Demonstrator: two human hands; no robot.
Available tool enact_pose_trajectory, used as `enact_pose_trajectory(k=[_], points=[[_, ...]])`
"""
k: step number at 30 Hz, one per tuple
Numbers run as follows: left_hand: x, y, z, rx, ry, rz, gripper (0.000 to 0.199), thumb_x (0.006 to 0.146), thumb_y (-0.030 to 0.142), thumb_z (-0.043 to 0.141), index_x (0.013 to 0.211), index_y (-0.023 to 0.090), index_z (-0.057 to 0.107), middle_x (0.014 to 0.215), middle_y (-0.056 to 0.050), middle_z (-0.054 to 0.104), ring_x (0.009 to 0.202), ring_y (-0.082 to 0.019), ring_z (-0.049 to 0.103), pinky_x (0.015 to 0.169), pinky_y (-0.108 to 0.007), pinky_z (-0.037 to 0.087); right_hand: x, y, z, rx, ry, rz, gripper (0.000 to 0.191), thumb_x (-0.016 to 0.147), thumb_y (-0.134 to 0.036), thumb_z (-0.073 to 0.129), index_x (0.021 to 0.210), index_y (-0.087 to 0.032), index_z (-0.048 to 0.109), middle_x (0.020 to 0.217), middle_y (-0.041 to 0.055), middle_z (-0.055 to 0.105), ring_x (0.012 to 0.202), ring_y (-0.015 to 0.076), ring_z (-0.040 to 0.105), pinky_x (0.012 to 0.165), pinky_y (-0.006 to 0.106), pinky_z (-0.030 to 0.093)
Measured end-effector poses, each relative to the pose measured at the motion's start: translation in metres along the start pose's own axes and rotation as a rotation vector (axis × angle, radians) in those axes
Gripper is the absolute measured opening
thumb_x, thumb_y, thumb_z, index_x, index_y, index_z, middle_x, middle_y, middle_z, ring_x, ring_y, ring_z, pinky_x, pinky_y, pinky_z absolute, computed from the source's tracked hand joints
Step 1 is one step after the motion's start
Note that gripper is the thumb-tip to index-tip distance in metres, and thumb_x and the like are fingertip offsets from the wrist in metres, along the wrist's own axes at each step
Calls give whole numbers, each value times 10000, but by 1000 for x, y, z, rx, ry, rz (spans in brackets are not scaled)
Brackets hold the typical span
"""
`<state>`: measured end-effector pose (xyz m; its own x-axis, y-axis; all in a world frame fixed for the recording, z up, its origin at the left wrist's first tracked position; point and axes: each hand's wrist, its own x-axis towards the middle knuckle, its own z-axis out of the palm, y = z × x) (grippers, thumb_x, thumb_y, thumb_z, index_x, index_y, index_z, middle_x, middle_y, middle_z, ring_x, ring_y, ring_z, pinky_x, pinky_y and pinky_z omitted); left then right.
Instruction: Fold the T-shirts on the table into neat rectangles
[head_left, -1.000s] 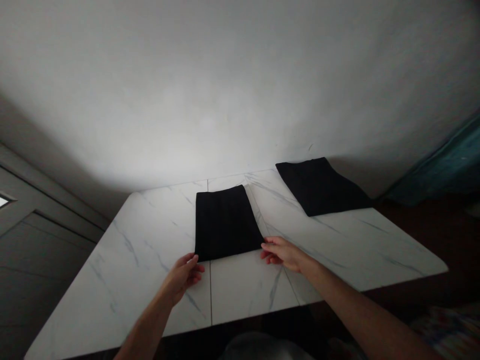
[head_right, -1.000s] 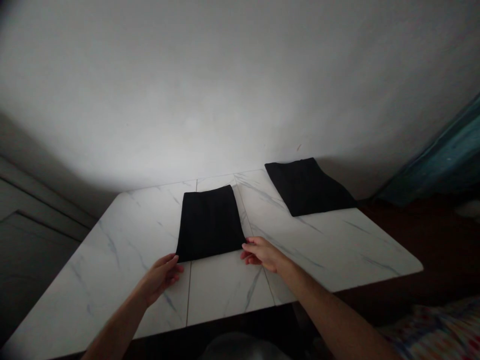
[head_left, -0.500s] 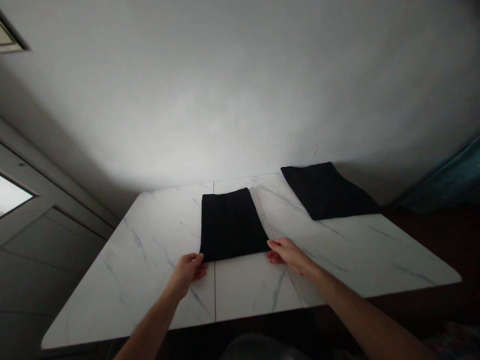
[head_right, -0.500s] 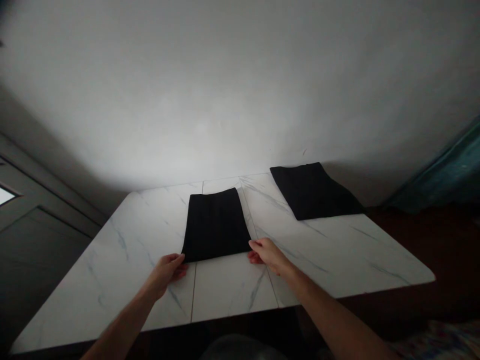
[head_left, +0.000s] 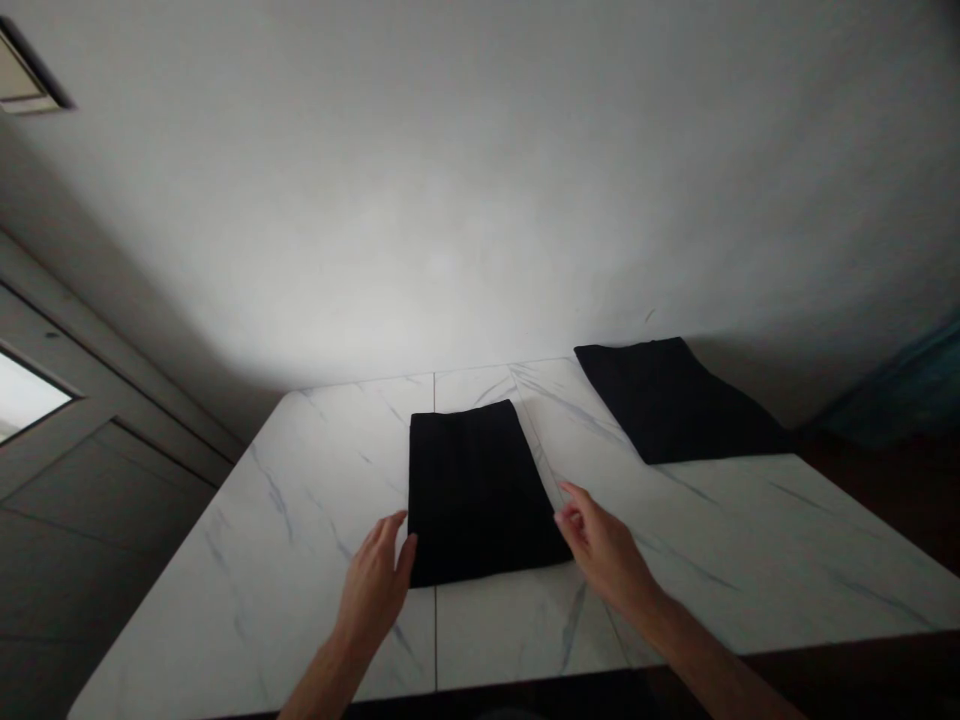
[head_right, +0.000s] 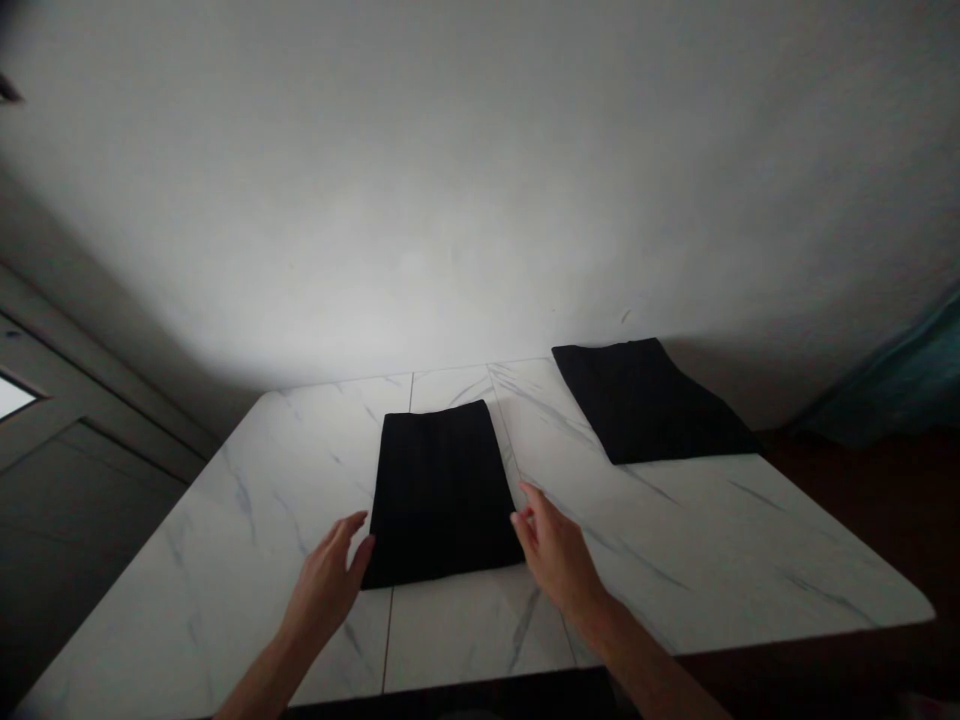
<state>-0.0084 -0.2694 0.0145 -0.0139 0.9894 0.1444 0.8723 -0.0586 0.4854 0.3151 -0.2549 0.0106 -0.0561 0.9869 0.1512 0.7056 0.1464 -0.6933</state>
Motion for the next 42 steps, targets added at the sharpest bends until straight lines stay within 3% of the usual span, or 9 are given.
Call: enact_pose_trajectory(k=[2,5,9,14,19,23,27,32,42], points=[[25,20,13,125,8,232,459,969,317,426,1399,183,515,1482,-138,549,1388,-273,494,1125,-473,426,24,-25,18,-99,-34,-272,492,992,-350,420,1439,-165,511,1368,152,628,1250,259,602,1049,417,490],[51,38,39,317,-105,380,567,966,344,477,1504,175,415,1611,-145,366,1503,-328,301,1191,-585,307,51,-43,47,-294,-177,-460,605,999,-442,447,1511,-121,433,1600,166,368,1496,314,300,1193,526,310],[58,31,59,404,-152,391,589,996,451,432,1532,212,380,1618,-134,351,1500,-329,307,1174,-591,332,57,-20,63,-464,-276,-348,821,973,-650,388,1553,-70,344,1612,211,297,1507,362,253,1197,605,242],[66,17,59,415,-64,389,586,1010,440,398,1546,207,350,1636,-138,311,1512,-322,280,1182,-590,310,60,-1,60,-513,-255,-309,927,945,-747,289,1573,-65,284,1633,213,220,1529,356,183,1207,596,205],[91,16,55,444,-99,330,556,1010,432,400,1507,183,428,1595,-148,393,1481,-321,350,1173,-577,335,83,-1,59,-555,-259,-281,915,947,-741,285,1571,-71,297,1620,222,256,1516,372,222,1196,617,207],[128,26,55,431,-19,360,578,1017,420,364,1531,154,376,1630,-135,330,1521,-307,259,1206,-574,275,126,-13,65,-559,-177,-396,795,1008,-621,277,1577,-67,277,1639,200,220,1539,328,153,1222,574,171],[158,23,66,408,-68,358,586,1012,470,351,1529,196,385,1633,-108,331,1523,-310,253,1207,-607,245,163,-16,78,-538,-262,-446,751,1019,-587,283,1564,-71,316,1636,183,249,1536,299,182,1236,519,172],[165,15,74,375,-123,305,585,1004,464,367,1526,200,396,1636,-106,322,1523,-321,250,1200,-616,255,173,-9,82,-532,-309,-404,788,996,-636,294,1555,-84,347,1625,186,284,1524,303,227,1232,509,190],[186,15,76,373,-71,197,610,1003,488,348,1525,177,403,1639,-145,307,1523,-365,228,1207,-616,214,201,-2,76,-571,-278,-332,776,999,-593,317,1555,-51,329,1638,194,245,1538,310,169,1238,523,145]])
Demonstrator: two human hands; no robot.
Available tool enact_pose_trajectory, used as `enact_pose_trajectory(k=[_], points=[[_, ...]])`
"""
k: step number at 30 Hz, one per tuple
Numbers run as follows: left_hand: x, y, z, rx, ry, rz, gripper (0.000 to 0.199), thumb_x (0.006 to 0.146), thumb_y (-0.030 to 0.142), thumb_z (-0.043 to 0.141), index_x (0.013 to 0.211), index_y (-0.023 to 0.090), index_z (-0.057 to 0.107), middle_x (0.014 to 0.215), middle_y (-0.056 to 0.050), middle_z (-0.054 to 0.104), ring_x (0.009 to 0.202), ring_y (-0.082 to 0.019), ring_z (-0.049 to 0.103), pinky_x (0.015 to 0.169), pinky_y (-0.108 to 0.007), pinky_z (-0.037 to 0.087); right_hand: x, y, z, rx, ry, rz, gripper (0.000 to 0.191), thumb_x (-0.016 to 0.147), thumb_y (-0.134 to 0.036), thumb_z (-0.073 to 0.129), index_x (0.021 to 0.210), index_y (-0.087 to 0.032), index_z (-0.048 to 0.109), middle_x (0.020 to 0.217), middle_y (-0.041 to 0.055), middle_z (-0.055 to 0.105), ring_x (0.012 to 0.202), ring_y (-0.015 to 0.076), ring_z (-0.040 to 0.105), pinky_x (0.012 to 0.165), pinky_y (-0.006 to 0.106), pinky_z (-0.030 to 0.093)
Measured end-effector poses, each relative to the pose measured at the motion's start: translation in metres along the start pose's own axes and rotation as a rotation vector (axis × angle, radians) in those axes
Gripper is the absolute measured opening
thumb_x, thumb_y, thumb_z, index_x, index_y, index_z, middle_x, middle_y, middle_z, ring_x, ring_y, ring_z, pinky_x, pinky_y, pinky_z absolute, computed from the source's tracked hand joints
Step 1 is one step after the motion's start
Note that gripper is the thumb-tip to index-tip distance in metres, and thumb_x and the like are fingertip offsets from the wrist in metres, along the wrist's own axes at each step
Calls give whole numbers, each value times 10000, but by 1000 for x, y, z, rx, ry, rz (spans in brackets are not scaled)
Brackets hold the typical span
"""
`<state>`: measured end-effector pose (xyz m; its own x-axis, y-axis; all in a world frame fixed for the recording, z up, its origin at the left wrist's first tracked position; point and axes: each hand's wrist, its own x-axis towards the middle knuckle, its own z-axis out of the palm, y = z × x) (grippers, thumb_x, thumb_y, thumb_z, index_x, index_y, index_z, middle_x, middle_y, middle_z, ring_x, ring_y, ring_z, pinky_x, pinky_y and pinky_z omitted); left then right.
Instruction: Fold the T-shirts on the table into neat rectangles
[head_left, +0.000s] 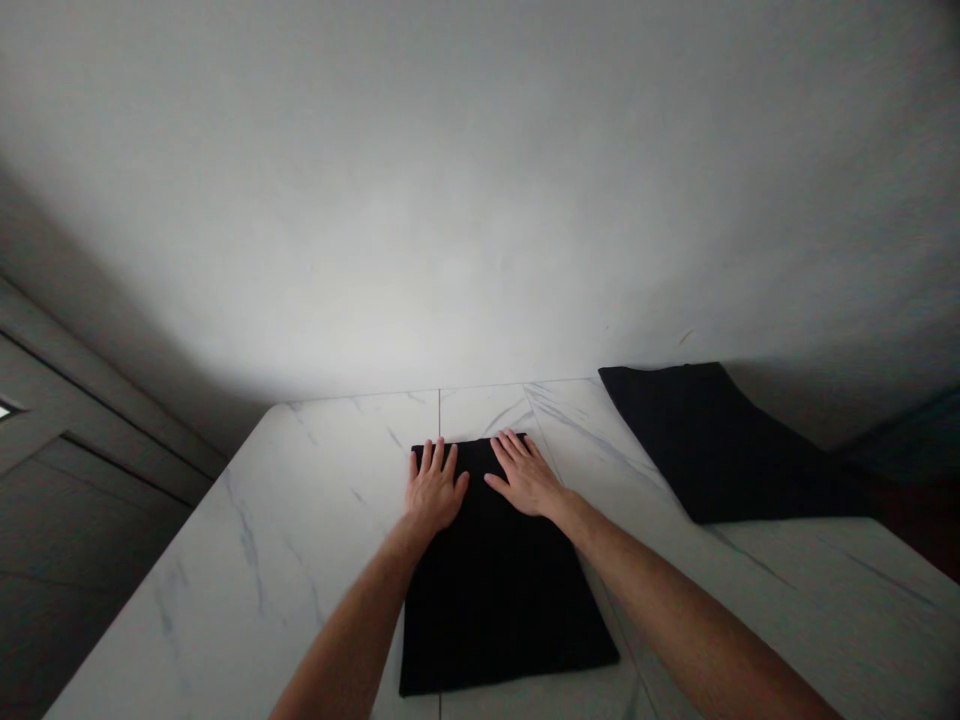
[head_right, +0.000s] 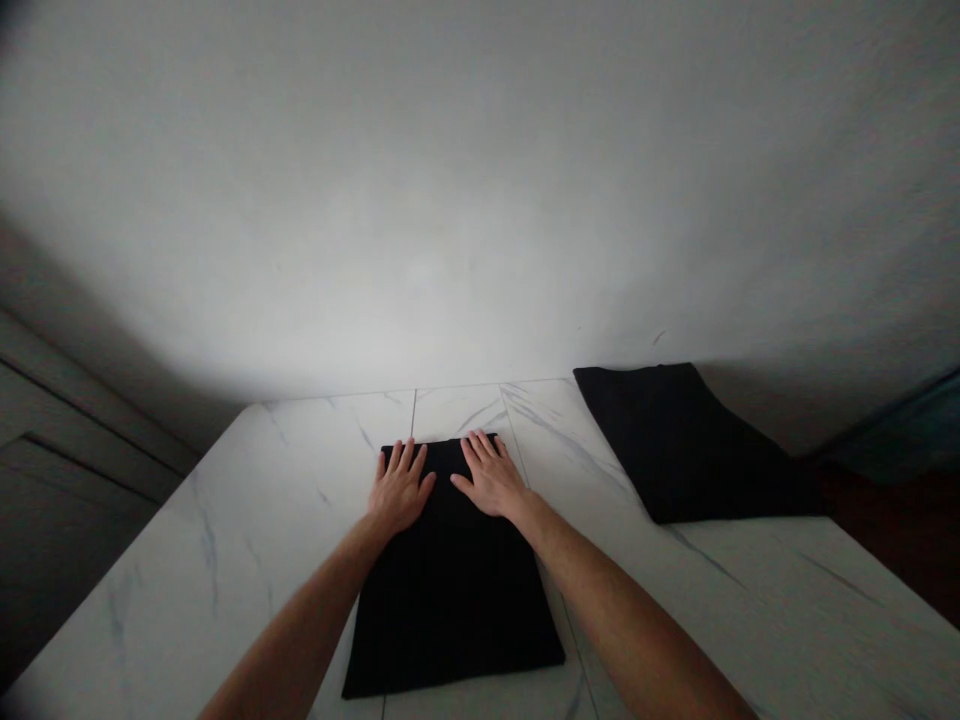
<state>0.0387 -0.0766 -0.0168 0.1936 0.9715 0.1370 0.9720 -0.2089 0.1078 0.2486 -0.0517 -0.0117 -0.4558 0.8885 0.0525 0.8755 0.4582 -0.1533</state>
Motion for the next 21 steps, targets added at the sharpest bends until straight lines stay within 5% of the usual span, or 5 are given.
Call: enact_pose_trajectory(k=[5,16,21], points=[[4,-9,-1,-7,-37,23,586,1005,500,343,1506,209,438,1607,-124,384,1511,-342,274,1208,-603,225,-2,5,11,10,29,-2,799,989,-623,317,1564,-68,318,1647,187,231,1541,308,156,1237,513,146],[6,-14,2,-8,-32,37,602,1014,508,304,1535,217,387,1637,-109,320,1534,-327,214,1223,-595,188,0,8,16,-2,56,11,806,980,-643,300,1564,-89,331,1644,176,260,1535,313,178,1235,499,144],[8,-14,-11,-133,-111,2,577,1022,473,295,1545,238,357,1662,-91,260,1545,-315,171,1222,-602,173,1,9,19,-12,30,30,818,972,-655,266,1577,-106,306,1651,162,247,1538,316,162,1234,510,134]])
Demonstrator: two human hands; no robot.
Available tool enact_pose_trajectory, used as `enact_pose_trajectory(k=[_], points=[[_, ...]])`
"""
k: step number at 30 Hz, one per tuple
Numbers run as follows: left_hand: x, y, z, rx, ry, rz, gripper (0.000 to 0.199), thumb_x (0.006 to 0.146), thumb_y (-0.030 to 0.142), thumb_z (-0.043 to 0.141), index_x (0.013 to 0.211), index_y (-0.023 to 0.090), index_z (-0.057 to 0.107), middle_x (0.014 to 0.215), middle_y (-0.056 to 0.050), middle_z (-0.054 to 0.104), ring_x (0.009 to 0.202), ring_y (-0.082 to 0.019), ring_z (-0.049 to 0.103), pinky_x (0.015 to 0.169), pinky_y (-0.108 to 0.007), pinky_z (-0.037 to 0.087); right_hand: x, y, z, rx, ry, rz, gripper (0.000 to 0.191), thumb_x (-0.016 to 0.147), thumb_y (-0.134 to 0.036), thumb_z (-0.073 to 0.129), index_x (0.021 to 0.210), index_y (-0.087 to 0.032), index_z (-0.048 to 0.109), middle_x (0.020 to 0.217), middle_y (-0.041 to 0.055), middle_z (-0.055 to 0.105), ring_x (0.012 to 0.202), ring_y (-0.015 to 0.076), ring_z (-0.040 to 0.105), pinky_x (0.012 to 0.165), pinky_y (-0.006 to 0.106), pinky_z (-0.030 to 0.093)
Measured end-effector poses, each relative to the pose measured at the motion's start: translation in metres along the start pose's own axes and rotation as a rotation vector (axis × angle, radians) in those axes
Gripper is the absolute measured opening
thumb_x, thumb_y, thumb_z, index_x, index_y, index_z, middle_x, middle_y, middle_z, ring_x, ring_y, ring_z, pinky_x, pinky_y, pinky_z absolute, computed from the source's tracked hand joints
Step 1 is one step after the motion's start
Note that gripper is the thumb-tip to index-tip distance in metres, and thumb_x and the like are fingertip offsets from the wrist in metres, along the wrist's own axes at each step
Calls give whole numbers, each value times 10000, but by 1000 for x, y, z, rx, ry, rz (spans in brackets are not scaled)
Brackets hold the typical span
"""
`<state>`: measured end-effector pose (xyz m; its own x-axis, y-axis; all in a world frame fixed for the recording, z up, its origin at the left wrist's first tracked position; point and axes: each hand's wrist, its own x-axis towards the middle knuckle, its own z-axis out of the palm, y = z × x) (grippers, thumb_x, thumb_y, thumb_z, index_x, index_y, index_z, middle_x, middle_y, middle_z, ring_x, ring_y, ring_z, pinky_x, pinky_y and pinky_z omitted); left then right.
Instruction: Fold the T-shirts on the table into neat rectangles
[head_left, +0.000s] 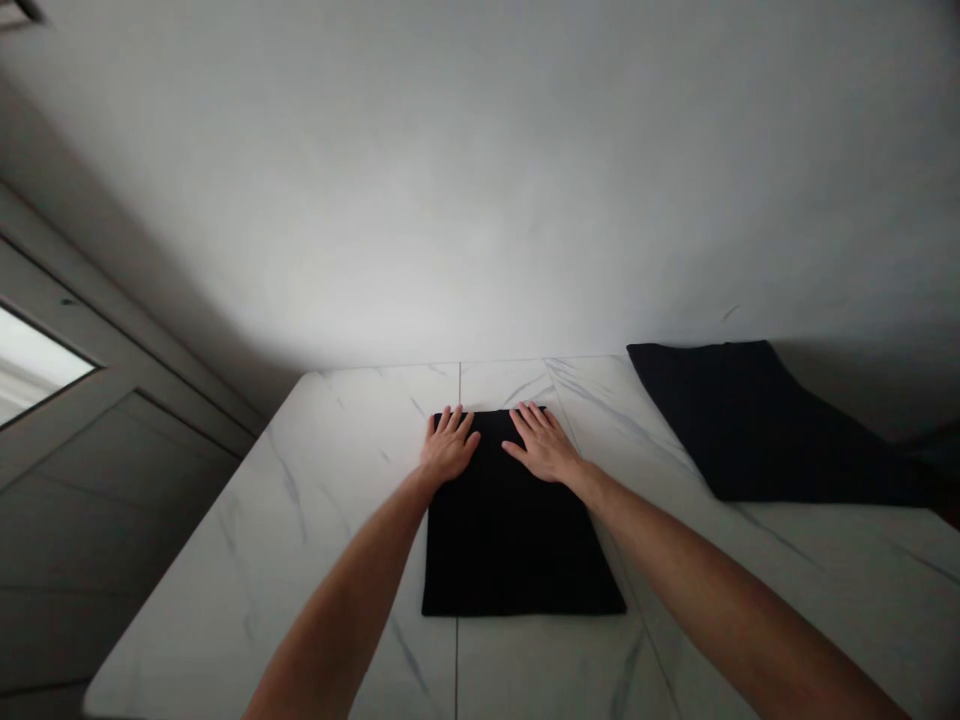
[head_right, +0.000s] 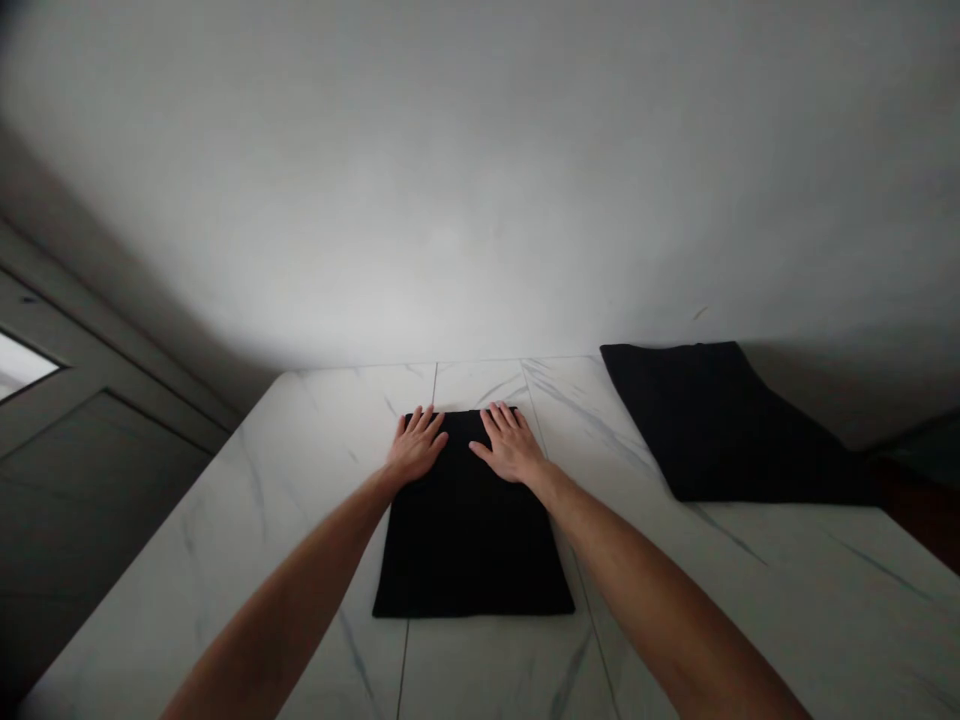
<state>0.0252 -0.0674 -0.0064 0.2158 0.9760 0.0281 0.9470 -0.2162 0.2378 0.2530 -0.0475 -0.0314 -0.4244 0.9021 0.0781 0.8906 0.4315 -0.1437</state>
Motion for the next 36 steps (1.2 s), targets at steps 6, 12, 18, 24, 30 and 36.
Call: enact_pose_trajectory(k=[6,12,18,24,30,36], points=[[-104,-5,-14,-216,162,-172,491,984,328,406,1433,153,498,1454,-143,555,1370,-262,485,1123,-434,409,1,-1,1,-22,-50,0,837,971,-655,221,1576,-81,298,1652,168,243,1539,320,154,1234,501,124],[-244,19,-8,-309,250,-411,303,970,330,450,1043,206,716,972,-72,694,945,-221,667,850,-359,529,5,-4,-7,-22,-134,21,856,966,-660,206,1586,-71,257,1662,183,192,1540,341,135,1224,526,128],[-264,40,-9,-262,299,-445,270,934,327,496,1033,212,720,1011,-82,707,1008,-252,637,880,-385,511,-37,-50,-34,44,46,-95,749,987,-580,264,1583,-127,283,1660,159,228,1543,341,118,1212,578,149],[-260,23,-14,-530,148,-560,391,882,446,483,1037,170,714,626,-7,624,619,-201,623,620,-325,443,-155,-33,-58,458,295,259,492,951,-463,415,1288,-171,623,1140,150,707,986,273,686,904,426,534],[-253,23,-10,-1072,-49,-671,625,729,646,613,1111,152,643,521,63,530,410,-132,476,418,-247,316,-246,-18,-47,1079,-39,704,354,893,-476,501,1004,-177,655,676,-7,648,509,143,604,465,243,450],[-250,27,-8,-1257,-30,-728,649,631,661,743,1038,171,619,562,41,591,446,-135,548,409,-226,365,-247,-38,-41,1317,-82,789,261,915,-292,555,1141,-162,572,668,-29,667,515,111,617,484,207,472]])
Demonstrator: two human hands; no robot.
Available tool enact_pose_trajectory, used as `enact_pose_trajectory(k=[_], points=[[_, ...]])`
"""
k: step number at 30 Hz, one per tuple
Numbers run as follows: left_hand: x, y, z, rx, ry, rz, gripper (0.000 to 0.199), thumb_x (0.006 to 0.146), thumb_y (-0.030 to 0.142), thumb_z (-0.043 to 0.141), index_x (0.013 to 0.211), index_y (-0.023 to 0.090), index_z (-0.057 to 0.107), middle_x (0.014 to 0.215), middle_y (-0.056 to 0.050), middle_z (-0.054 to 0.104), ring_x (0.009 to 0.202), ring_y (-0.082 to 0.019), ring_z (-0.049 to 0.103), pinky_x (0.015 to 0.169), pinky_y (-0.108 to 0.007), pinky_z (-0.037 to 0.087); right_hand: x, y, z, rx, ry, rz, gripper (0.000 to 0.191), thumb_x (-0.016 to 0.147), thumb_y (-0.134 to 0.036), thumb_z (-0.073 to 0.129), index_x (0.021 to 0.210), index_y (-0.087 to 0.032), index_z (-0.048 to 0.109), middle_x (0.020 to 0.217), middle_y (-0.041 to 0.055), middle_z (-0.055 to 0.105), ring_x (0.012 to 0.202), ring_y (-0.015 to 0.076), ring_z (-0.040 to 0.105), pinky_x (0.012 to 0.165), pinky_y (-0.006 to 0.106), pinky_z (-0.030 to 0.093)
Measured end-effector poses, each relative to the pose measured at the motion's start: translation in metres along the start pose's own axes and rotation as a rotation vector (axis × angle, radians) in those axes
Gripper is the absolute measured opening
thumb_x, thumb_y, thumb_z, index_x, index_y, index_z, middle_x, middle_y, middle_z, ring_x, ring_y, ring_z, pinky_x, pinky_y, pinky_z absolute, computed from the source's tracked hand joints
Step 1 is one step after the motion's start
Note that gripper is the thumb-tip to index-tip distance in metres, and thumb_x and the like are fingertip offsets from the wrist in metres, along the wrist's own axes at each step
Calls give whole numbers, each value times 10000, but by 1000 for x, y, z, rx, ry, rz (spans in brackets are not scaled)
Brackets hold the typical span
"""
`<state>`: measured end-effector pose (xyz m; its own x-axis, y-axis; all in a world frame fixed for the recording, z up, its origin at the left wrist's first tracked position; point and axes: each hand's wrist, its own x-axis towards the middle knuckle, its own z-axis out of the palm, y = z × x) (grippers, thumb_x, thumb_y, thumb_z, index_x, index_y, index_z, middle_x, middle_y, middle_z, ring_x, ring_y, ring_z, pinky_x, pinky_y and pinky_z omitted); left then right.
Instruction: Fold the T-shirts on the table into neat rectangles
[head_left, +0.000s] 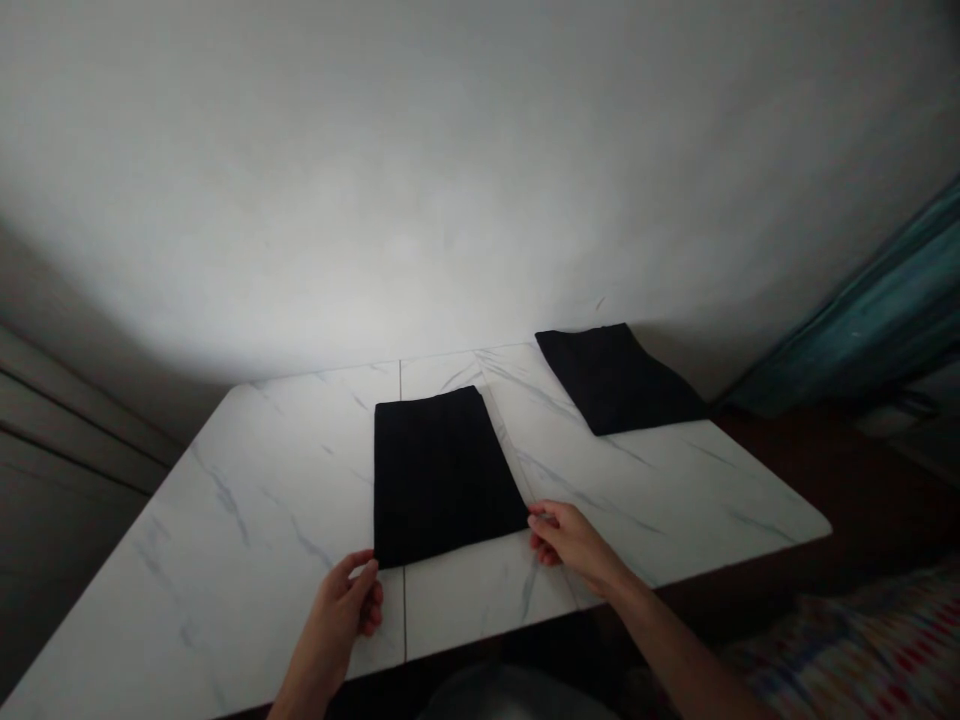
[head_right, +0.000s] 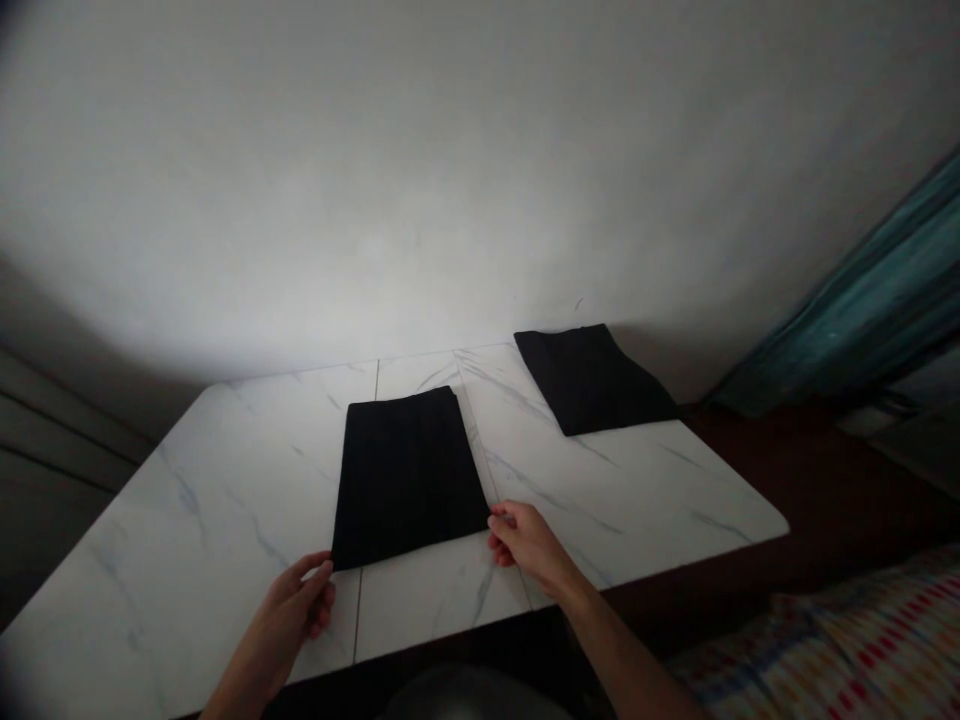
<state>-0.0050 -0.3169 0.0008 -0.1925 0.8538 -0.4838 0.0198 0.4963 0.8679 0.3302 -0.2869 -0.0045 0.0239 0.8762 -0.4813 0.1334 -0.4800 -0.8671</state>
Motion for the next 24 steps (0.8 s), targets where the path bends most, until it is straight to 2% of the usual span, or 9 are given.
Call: enact_pose_trajectory(k=[3,6,10,13,16,20,24], points=[[3,-5,-2,-65,-17,-55,622,616,623,794,999,170,605,572,34,598,451,-132,563,420,-224,391,3,-4,5,26,9,12,185,928,-265,562,1083,-164,562,654,-29,666,519,107,623,486,198,478],[4,-7,-2,-138,-31,-107,575,649,524,830,1034,171,590,596,27,616,462,-123,578,432,-214,411,4,-6,8,53,8,34,208,931,-260,583,1113,-163,553,654,-23,677,532,111,634,510,203,500],[2,0,1,-233,-14,-179,475,725,350,823,1085,177,568,612,21,642,458,-99,572,432,-182,416,5,-7,9,101,4,30,289,929,-243,591,1201,-163,533,658,-23,686,548,119,645,527,212,513],[1,7,3,-272,1,-235,378,763,255,801,1037,179,553,600,15,649,447,-88,564,426,-160,407,8,-4,9,73,-32,23,186,950,-256,551,1109,-161,554,642,-18,678,526,112,632,500,202,486],[1,11,3,-285,-2,-268,349,776,227,795,1003,178,535,586,13,653,434,-88,557,429,-165,418,9,1,8,23,-85,40,158,954,-316,545,1006,-168,553,642,-5,680,521,116,634,480,198,465],[3,11,3,-289,-4,-259,372,758,234,817,1010,164,551,594,-1,666,433,-86,553,426,-166,419,9,2,6,10,-95,26,220,916,-386,591,984,-178,562,671,1,691,554,126,656,507,207,478],[3,12,3,-249,-11,-220,327,726,287,847,886,154,593,636,-27,684,461,-92,584,449,-182,466,9,0,5,-58,-101,-23,287,875,-456,612,790,-186,559,664,5,670,540,115,635,510,210,468]])
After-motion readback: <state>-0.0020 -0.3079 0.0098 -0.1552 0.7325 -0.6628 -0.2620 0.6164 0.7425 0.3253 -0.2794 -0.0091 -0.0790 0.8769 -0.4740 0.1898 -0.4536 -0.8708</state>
